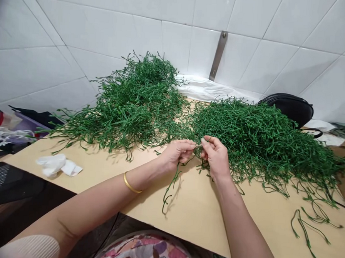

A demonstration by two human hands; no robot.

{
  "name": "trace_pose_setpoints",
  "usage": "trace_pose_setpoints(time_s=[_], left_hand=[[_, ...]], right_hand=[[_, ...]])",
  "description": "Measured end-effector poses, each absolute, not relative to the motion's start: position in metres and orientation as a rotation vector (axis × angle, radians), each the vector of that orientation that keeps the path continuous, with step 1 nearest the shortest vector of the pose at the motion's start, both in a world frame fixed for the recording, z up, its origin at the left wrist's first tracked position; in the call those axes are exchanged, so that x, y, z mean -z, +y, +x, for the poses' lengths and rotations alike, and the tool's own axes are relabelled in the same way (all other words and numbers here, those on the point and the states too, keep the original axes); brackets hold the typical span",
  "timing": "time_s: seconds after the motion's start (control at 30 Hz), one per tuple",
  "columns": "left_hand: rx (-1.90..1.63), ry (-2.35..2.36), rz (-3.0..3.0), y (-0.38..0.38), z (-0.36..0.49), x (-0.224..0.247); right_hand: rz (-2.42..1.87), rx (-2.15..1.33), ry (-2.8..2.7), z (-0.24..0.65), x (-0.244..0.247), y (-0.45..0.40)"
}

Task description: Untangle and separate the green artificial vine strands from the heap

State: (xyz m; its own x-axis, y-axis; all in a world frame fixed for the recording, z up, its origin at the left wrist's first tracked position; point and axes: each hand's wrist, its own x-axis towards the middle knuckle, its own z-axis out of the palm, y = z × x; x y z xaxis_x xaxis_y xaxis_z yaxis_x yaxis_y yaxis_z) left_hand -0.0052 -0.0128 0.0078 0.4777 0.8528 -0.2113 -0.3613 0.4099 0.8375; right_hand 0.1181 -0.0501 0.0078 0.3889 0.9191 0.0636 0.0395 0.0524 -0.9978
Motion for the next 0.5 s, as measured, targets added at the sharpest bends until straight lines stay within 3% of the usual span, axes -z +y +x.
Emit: trace_pose_setpoints(time_s=[0.23,0.5], left_hand=[[-0.486,0.57,0.688,-0.002,-0.014,-0.005],[-0.628,0.659,0.876,0.0,-0.015,-0.005]], right_hand=[[-1.193,-0.901,-0.875,0.119,-0.006,-0.046],[-1.249,-0.781,-0.978,0.126,-0.004,-0.045]])
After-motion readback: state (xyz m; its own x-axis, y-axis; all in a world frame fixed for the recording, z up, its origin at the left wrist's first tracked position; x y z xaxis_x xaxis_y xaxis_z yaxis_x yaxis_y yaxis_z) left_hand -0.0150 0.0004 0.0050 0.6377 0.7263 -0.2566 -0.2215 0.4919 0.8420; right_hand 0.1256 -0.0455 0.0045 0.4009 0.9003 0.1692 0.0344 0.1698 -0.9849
